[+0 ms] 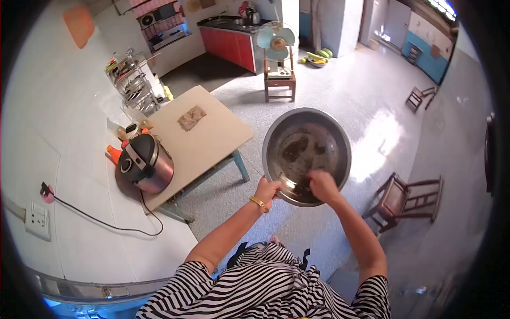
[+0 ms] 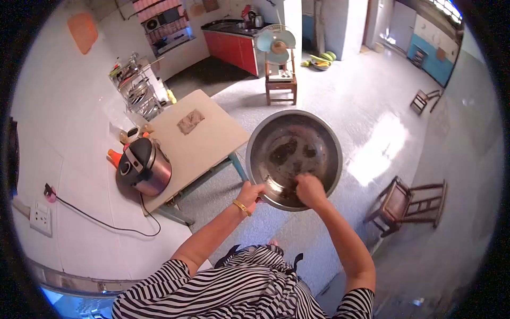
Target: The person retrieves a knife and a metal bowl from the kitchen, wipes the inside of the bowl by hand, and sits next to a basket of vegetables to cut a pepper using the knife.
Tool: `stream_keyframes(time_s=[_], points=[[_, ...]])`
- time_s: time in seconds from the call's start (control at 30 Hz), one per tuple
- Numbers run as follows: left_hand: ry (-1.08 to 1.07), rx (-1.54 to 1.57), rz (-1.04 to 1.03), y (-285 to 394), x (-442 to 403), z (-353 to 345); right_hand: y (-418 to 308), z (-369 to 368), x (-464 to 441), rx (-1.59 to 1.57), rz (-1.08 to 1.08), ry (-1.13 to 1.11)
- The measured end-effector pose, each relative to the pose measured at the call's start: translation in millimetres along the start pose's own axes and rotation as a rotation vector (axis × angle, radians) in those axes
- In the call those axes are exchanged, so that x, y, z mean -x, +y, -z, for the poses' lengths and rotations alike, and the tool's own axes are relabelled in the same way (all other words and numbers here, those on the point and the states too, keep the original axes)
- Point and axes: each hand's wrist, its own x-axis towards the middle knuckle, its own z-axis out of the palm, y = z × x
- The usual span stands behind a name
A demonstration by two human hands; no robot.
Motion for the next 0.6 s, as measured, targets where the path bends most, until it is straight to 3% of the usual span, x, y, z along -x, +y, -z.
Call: stream_keyframes(time_s=[0.1,0.2,0.23,0.27,0.37,0.43,0.47,0.53,0.57,0.6], points=[[-0.082,-0.055,-0.005,22,-56,-9,31,36,-61,0.156,-0.095,0.493],[-0.045,-0.064,-0.022,39,-109,-31,56,30,-107,0.152,-0.176,0.338],[-0.032,-0.098,-0.059,42,-126,-34,59,29,-125,-0.018,-0.127,0.134],[-0.034,-0.092,-0.035,45,-144,-36,69,28,-143,-0.329,0.152,0.011],[-0.018,-0.127,-0.065,60,-194,-37,88,29,-208,-0.222,0.157,0.129],[0.015,-0.154,-0.054,70,-228,-49,91,55,-254,-0.199,0.266,0.433],[0.038,-0.121,-0.061,78,-244,-62,99,54,-278,-0.207,0.274,0.427],[0.045,-0.136,-0.092,85,-286,-77,117,58,-326,-0.051,0.638,0.414],[0.04,-0.16,-0.116,92,-305,-85,121,60,-339,-0.014,0.709,0.39],[0.055,-0.17,-0.116,100,-323,-91,137,54,-352,-0.159,0.722,0.269]])
